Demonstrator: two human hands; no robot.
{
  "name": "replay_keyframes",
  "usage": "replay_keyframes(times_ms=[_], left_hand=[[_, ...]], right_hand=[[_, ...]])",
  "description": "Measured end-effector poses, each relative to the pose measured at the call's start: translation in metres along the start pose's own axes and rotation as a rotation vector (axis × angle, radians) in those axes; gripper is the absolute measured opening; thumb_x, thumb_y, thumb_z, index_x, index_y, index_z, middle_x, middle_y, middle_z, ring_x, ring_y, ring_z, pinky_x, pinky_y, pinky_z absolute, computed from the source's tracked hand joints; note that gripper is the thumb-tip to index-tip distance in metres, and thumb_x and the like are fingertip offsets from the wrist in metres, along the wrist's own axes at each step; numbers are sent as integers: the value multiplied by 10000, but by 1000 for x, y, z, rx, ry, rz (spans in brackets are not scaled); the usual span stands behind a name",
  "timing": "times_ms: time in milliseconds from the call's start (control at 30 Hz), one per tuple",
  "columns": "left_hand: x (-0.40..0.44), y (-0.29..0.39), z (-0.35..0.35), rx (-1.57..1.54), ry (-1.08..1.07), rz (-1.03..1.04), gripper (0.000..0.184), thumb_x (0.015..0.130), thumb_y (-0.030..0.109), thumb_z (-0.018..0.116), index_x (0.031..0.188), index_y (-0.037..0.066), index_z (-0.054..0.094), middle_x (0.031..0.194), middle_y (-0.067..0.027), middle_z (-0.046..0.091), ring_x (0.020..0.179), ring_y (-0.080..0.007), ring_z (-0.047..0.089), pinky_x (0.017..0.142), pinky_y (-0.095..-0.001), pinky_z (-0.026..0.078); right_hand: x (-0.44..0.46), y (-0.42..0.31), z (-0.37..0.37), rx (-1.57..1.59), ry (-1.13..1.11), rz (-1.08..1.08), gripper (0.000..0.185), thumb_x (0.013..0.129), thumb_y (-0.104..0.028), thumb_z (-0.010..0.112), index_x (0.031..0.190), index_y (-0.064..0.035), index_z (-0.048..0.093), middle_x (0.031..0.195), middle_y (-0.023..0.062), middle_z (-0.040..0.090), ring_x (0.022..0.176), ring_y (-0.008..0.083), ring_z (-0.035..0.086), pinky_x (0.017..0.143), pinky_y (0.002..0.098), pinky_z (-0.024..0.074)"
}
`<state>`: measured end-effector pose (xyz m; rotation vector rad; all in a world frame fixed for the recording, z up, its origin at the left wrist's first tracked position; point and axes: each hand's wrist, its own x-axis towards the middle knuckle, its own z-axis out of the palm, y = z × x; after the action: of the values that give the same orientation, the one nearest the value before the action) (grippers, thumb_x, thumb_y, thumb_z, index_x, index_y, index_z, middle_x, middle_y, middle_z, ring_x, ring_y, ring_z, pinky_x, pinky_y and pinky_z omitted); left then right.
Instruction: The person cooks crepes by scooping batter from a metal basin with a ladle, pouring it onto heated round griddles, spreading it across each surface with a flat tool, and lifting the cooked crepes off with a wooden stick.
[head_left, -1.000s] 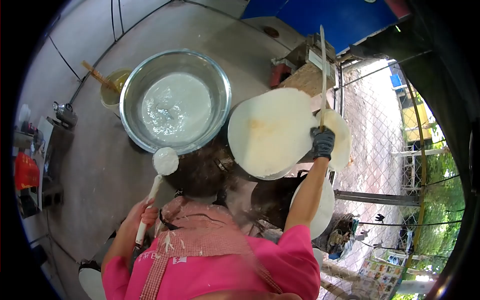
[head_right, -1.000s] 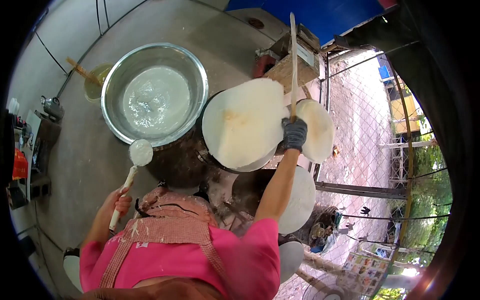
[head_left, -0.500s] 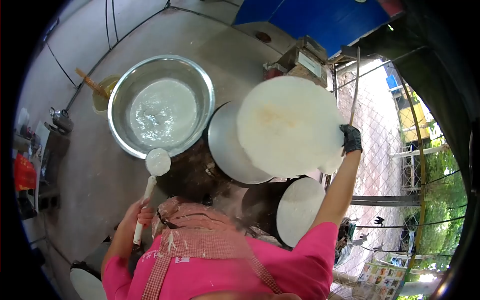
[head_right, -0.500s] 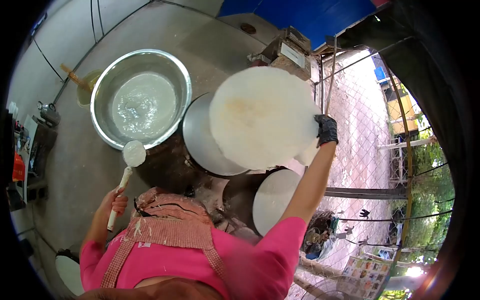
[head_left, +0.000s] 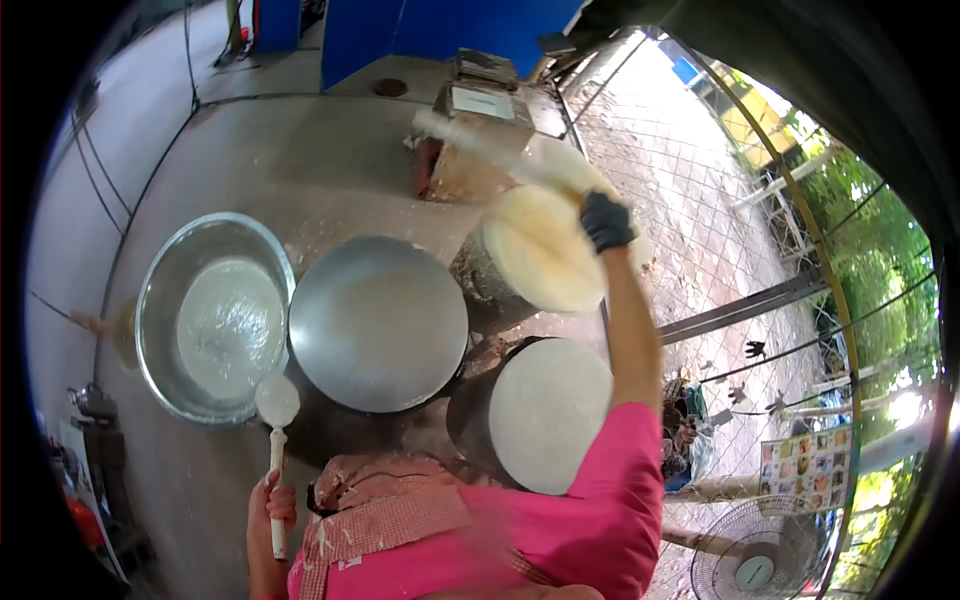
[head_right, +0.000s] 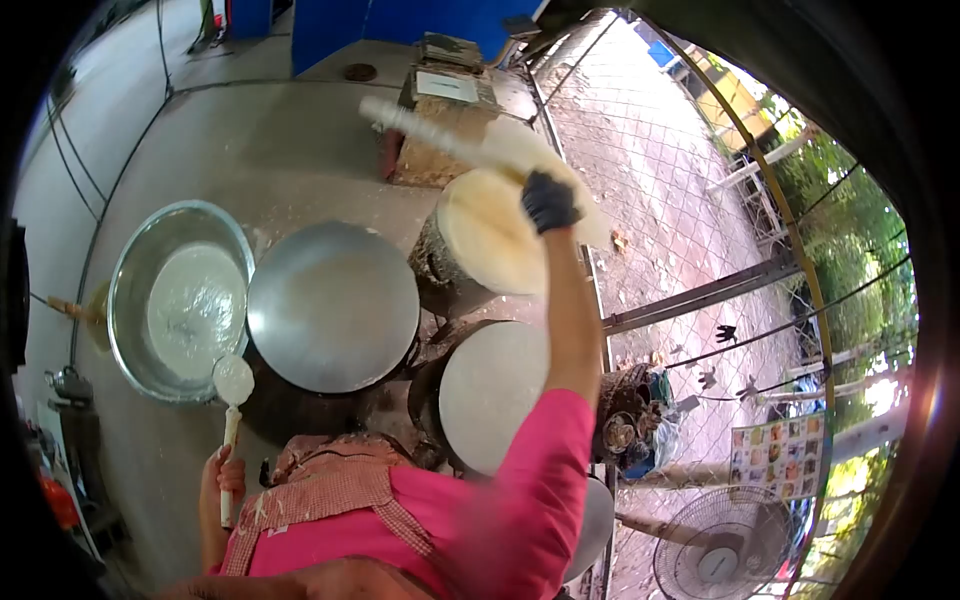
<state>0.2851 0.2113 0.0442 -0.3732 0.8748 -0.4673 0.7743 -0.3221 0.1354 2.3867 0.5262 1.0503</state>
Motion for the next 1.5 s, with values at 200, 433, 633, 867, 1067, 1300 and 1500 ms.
replay_keyframes(times_ms=[200,433,633,867,1067,1300,1500], left_hand=[[-7,-4,-6,24,23,74,242,821,269,452,672,78,453,479,22,310,358,-60,289,315,-191,262],[-14,-23,-7,143,46,332,164,844,188,438,967,99,500,500,28,296,377,-40,277,319,-168,257],[-5,-19,-10,-6,-86,191,181,854,192,412,982,93,491,499,19,305,368,-51,278,326,-181,272],[-16,-21,-2,91,-207,154,291,851,212,414,1127,123,445,495,10,316,352,-60,290,313,-192,281],[-35,25,-15,-1,-264,189,273,858,228,388,1092,115,469,500,4,312,358,-65,289,299,-192,269],[-53,185,-4,190,-141,249,403,828,287,434,493,122,282,417,22,267,312,-66,276,272,-194,240],[25,400,20,639,272,759,72,807,159,421,795,116,365,439,5,302,298,-108,301,262,-254,264]], right_hand=[[-129,-115,33,281,-494,301,122,724,-168,439,758,-119,545,723,98,579,634,281,587,590,397,446],[-176,-111,5,484,-510,600,377,694,-294,569,1008,-101,492,906,176,537,752,332,567,637,416,457],[-249,-243,37,425,-703,-383,247,765,-195,423,945,-97,561,910,200,563,781,317,555,709,404,428],[-203,-232,33,814,-702,-165,209,706,-255,541,696,-50,583,649,172,573,612,309,569,534,396,437],[-88,-274,-110,1309,-1075,824,271,678,-303,659,703,-58,547,456,14,434,357,129,361,369,303,307],[-1,-412,-169,1247,-992,249,365,715,-329,578,956,-56,564,728,138,590,644,263,561,618,357,440],[43,-602,-185,859,-848,-245,288,757,-294,438,831,-53,578,740,161,593,718,305,571,628,389,443]])
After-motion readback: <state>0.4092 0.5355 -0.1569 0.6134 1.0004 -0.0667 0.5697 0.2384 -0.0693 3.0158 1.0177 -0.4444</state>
